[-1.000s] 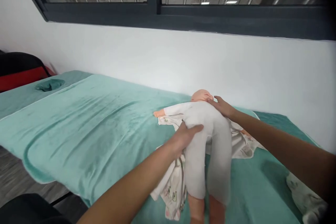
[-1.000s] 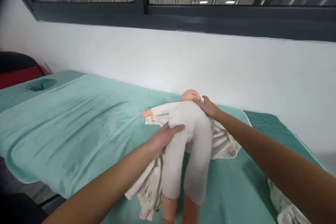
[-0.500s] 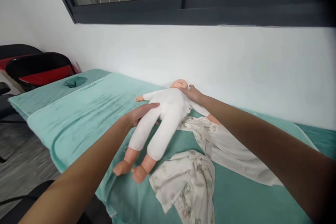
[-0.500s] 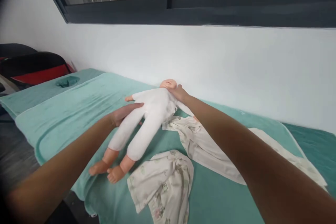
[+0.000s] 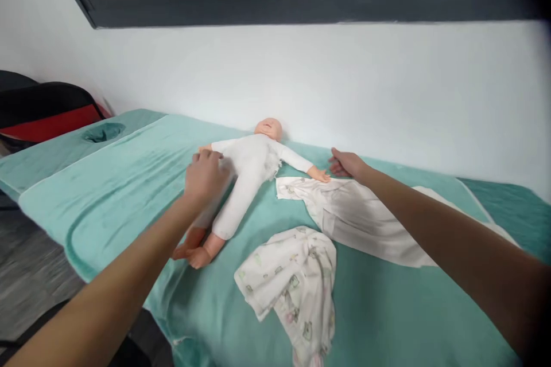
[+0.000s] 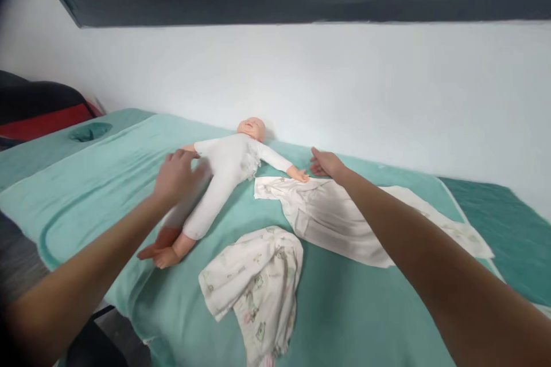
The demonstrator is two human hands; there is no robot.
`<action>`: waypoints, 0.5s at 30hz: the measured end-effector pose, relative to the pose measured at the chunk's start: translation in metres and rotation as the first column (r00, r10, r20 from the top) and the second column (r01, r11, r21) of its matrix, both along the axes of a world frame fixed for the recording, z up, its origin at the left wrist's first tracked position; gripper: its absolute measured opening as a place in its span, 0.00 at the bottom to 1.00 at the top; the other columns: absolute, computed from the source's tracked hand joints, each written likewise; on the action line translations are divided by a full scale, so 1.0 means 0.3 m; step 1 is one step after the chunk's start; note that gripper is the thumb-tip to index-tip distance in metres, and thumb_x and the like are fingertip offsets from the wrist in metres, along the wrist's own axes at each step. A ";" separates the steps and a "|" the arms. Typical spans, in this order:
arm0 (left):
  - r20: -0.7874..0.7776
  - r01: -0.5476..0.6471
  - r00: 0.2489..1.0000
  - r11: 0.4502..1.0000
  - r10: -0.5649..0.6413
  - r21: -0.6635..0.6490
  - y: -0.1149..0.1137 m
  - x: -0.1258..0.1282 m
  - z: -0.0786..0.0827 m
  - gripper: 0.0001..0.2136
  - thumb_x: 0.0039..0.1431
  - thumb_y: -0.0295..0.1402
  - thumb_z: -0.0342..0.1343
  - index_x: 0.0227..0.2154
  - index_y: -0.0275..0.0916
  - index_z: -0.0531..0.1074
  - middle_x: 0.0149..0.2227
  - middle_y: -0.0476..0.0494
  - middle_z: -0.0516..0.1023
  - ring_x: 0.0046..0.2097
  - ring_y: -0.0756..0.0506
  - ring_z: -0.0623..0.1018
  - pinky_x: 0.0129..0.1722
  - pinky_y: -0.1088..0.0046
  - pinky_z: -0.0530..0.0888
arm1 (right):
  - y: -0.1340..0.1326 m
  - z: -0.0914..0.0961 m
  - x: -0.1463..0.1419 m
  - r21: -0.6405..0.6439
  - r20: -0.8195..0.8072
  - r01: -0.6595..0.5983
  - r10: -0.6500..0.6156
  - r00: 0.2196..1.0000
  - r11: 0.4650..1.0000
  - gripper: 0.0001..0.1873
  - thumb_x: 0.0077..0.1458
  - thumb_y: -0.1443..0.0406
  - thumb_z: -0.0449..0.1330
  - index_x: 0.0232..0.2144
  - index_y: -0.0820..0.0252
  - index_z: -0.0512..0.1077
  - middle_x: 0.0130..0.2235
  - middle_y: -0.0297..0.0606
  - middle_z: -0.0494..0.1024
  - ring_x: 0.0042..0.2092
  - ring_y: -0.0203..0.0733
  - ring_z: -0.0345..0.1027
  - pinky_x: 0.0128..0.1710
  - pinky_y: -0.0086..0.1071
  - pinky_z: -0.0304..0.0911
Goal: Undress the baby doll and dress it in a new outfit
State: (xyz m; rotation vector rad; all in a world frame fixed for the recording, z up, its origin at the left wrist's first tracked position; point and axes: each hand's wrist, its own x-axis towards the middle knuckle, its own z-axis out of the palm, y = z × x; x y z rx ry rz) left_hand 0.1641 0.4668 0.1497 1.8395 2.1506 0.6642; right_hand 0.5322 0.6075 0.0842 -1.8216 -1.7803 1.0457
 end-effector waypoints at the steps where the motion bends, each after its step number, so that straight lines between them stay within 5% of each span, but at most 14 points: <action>1: -0.085 0.104 0.992 0.992 -0.098 0.067 -0.052 0.057 0.007 0.26 0.61 0.49 0.45 0.53 0.34 0.69 0.55 0.35 0.68 0.56 0.43 0.68 0.59 0.65 0.65 | -0.055 0.005 0.084 0.019 0.076 0.020 -0.021 0.997 1.000 0.38 0.60 0.41 0.39 0.46 0.69 0.67 0.42 0.51 0.74 0.39 0.36 0.68 0.40 0.28 0.66; 3: -0.154 0.347 0.925 0.937 -0.348 -0.033 -0.163 0.179 -0.002 0.25 0.61 0.53 0.43 0.46 0.40 0.73 0.48 0.42 0.72 0.48 0.46 0.71 0.53 0.68 0.67 | -0.174 0.028 0.227 0.037 0.230 0.017 -0.025 0.973 0.999 0.32 0.53 0.41 0.52 0.36 0.66 0.71 0.38 0.47 0.74 0.37 0.38 0.65 0.39 0.29 0.62; 4: -0.124 0.477 0.857 0.862 -0.500 -0.173 -0.215 0.238 -0.017 0.27 0.59 0.57 0.45 0.45 0.40 0.73 0.45 0.42 0.73 0.44 0.47 0.72 0.49 0.70 0.68 | -0.234 0.046 0.282 0.036 0.292 -0.002 -0.008 0.956 0.999 0.29 0.49 0.43 0.57 0.31 0.66 0.71 0.36 0.45 0.74 0.36 0.38 0.64 0.39 0.29 0.61; 5: -0.109 0.560 0.789 0.780 -0.605 -0.280 -0.262 0.292 -0.035 0.27 0.56 0.58 0.48 0.42 0.39 0.73 0.43 0.42 0.73 0.43 0.46 0.72 0.46 0.71 0.68 | -0.292 0.068 0.326 0.026 0.342 -0.031 0.020 0.939 0.999 0.26 0.47 0.45 0.60 0.28 0.66 0.70 0.34 0.44 0.73 0.36 0.38 0.63 0.39 0.29 0.59; 7: -0.127 0.607 0.725 0.716 -0.677 -0.344 -0.332 0.386 -0.068 0.23 0.54 0.51 0.55 0.44 0.38 0.72 0.44 0.41 0.72 0.46 0.45 0.71 0.45 0.72 0.68 | -0.403 0.121 0.381 -0.004 0.398 -0.102 0.095 0.912 0.995 0.21 0.43 0.51 0.63 0.23 0.66 0.68 0.31 0.42 0.72 0.34 0.36 0.62 0.38 0.28 0.56; 11: -0.200 0.710 0.669 0.695 -0.716 -0.114 -0.401 0.545 -0.068 0.13 0.56 0.35 0.52 0.44 0.40 0.72 0.50 0.43 0.69 0.53 0.45 0.68 0.51 0.69 0.67 | -0.619 0.246 0.405 0.013 0.389 -0.212 0.190 0.901 0.977 0.18 0.46 0.54 0.61 0.31 0.64 0.72 0.34 0.39 0.73 0.35 0.33 0.60 0.37 0.25 0.53; 15: -0.334 0.860 0.508 0.484 -0.794 0.160 -0.447 0.733 0.002 0.12 0.58 0.33 0.52 0.44 0.45 0.74 0.65 0.49 0.52 0.66 0.43 0.54 0.64 0.61 0.57 | -0.884 0.384 0.392 0.045 0.128 -0.355 0.347 0.929 0.934 0.24 0.54 0.49 0.55 0.44 0.59 0.71 0.43 0.35 0.73 0.40 0.29 0.63 0.40 0.22 0.56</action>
